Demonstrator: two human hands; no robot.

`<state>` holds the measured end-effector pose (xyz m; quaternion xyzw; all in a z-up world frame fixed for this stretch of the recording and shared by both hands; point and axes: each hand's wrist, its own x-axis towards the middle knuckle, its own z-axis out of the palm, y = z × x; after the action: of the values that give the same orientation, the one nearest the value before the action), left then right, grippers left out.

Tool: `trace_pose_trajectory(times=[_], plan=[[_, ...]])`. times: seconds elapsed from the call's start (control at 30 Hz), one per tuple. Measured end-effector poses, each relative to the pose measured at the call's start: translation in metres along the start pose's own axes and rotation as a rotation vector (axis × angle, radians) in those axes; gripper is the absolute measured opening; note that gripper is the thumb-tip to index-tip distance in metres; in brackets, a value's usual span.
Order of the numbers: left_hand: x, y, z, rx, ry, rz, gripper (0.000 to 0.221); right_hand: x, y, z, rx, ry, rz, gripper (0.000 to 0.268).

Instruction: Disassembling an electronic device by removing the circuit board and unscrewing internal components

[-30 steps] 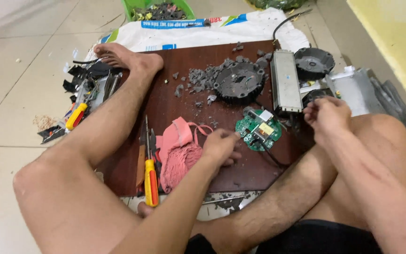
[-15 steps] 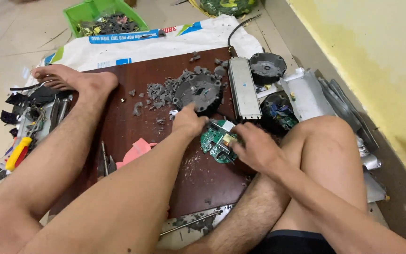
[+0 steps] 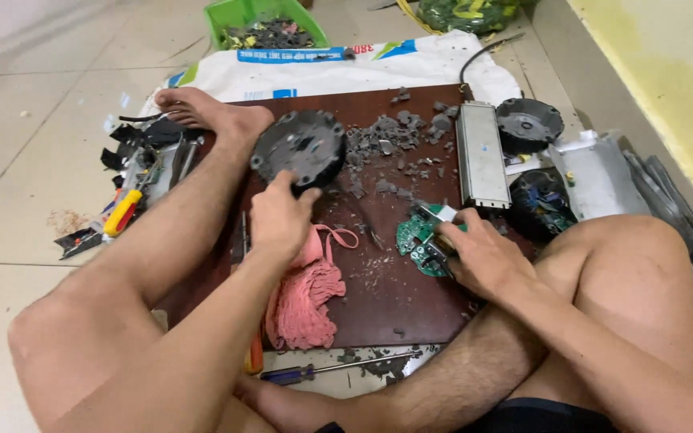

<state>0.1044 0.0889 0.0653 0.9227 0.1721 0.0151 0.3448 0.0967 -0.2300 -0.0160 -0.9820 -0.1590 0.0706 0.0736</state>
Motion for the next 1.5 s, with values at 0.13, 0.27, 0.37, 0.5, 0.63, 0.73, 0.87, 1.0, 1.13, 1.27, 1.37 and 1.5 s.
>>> trace_pose_trajectory(times=[0.13, 0.27, 0.37, 0.5, 0.63, 0.73, 0.87, 1.0, 1.13, 1.27, 1.37, 1.5], plan=[[-0.001, -0.041, -0.007, 0.082, 0.009, -0.095, 0.049, -0.009, -0.003, -0.008, -0.121, 0.039, 0.121, 0.04], [-0.013, -0.065, -0.003, 0.127, -0.007, -0.175, 0.05, -0.022, -0.019, -0.033, 0.132, 0.023, 0.102, 0.04], [-0.018, -0.06, -0.006, 0.166, -0.021, -0.213, 0.05, -0.033, -0.047, -0.064, 0.032, -0.116, -0.044, 0.054], [-0.025, -0.06, -0.005, 0.166, 0.006, -0.225, 0.05, -0.025, -0.021, -0.021, -0.229, -0.015, -0.12, 0.051], [-0.045, -0.057, -0.02, -0.025, 0.055, -0.207, 0.051, -0.022, -0.039, 0.002, -0.327, 0.311, -0.135, 0.039], [-0.061, -0.047, -0.046, -0.143, 0.11, -0.168, 0.052, -0.022, -0.111, 0.001, -0.048, 0.331, -0.359, 0.043], [-0.059, -0.044, -0.07, -0.255, 0.282, -0.076, 0.048, 0.0, -0.203, 0.011, 0.099, -0.214, -0.409, 0.105], [-0.058, -0.056, -0.09, -0.269, 0.411, -0.023, 0.044, 0.042, -0.199, 0.029, -0.074, -0.311, -0.413, 0.1], [-0.061, -0.066, -0.091, -0.237, 0.43, -0.077, 0.041, 0.155, -0.082, 0.129, -0.168, -0.008, -0.272, 0.051], [-0.071, -0.081, -0.072, -0.26, 0.355, -0.154, 0.043, 0.129, -0.109, -0.01, 0.249, 0.333, 0.166, 0.039], [-0.077, -0.081, -0.062, -0.303, 0.364, -0.154, 0.045, 0.149, -0.088, -0.04, 0.479, 0.507, 0.252, 0.042], [-0.066, -0.068, -0.063, -0.306, 0.372, -0.176, 0.045, 0.127, -0.11, -0.035, 0.314, 0.295, 0.236, 0.049]])
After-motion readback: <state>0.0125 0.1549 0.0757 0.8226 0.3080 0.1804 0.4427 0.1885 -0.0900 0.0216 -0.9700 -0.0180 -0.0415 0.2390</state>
